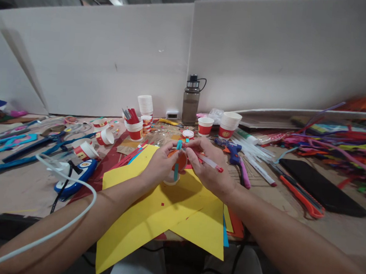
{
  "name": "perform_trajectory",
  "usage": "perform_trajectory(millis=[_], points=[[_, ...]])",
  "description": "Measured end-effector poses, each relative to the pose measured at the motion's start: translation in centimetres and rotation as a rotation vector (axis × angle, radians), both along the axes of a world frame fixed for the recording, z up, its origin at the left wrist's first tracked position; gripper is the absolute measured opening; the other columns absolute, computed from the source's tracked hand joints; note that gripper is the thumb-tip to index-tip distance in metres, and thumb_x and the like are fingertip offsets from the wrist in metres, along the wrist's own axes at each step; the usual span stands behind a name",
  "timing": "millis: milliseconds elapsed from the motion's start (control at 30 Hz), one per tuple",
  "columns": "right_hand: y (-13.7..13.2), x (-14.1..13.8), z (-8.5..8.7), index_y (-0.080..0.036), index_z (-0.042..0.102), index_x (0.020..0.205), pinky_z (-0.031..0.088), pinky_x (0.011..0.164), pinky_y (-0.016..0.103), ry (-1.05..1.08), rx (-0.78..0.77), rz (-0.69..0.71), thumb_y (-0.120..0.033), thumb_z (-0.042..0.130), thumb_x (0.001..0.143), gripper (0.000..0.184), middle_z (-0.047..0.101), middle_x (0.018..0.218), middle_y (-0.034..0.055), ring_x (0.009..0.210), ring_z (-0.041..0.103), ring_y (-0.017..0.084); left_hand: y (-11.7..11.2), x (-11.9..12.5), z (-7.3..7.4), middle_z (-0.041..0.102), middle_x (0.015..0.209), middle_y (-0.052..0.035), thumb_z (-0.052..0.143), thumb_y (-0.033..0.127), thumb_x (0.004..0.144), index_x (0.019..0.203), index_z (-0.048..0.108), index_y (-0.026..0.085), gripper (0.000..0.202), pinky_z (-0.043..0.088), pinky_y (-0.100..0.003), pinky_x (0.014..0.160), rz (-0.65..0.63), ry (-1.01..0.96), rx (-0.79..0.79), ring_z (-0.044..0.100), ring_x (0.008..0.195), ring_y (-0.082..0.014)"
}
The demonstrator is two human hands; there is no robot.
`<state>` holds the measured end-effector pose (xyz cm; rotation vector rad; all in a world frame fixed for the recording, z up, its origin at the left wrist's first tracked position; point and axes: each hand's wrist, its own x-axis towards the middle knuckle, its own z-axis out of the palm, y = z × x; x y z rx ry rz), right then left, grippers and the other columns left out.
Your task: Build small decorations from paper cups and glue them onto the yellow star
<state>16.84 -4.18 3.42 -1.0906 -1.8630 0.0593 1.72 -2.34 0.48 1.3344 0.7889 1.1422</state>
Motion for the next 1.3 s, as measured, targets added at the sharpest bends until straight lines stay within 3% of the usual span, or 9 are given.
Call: perform_trajectory(millis=[367, 700, 967, 1300], points=[[-0.49, -0.15, 0.16, -0.020, 0.058, 0.088, 0.046, 0.069, 0.028, 0.014, -0.036, 0.062, -0.025, 0.054, 0.087, 0.006, 0.066, 0.084, 0.0028, 0.075, 0.062, 0.016, 0.03, 0.09, -0.02, 0.063, 0.081, -0.0002, 0.065, 0.049, 0.077, 0.103, 0.059, 0.023, 0.038, 0.058, -0.030, 0.053, -0.006, -0.009, -0.020, 0.058, 0.054, -0.0094], [-0.23, -0.12, 0.07, -0.020, 0.058, 0.087, 0.046, 0.066, 0.027, 0.015, -0.016, 0.032, -0.025, 0.055, 0.087, 0.006, 0.066, 0.082, 0.0026, 0.073, 0.062, 0.015, -0.09, 0.13, 0.08, 0.065, 0.085, -0.0019, 0.063, 0.049, 0.078, 0.103, 0.059, 0.022, 0.037, 0.058, -0.029, 0.053, -0.009, 0.006, -0.005, 0.059, 0.054, -0.0097], [0.24, 0.14, -0.24, -0.020, 0.057, 0.088, 0.046, 0.064, 0.026, 0.126, 0.007, 0.067, -0.028, 0.053, 0.089, 0.009, 0.065, 0.082, 0.0021, 0.073, 0.062, 0.015, -0.04, 0.03, 0.09, 0.065, 0.100, -0.0054, 0.063, 0.046, 0.079, 0.106, 0.057, 0.022, 0.037, 0.059, -0.029, 0.053, -0.020, 0.007, -0.001, 0.065, 0.067, -0.0142], [-0.09, 0.05, 0.02, -0.019, 0.059, 0.087, 0.045, 0.065, 0.027, 0.033, -0.022, 0.009, -0.028, 0.053, 0.088, 0.010, 0.066, 0.084, 0.0037, 0.074, 0.062, 0.016, 0.04, -0.01, -0.14, 0.065, 0.097, -0.0056, 0.061, 0.047, 0.080, 0.107, 0.057, 0.022, 0.037, 0.059, -0.031, 0.054, -0.002, 0.007, 0.016, 0.064, 0.067, -0.0140]])
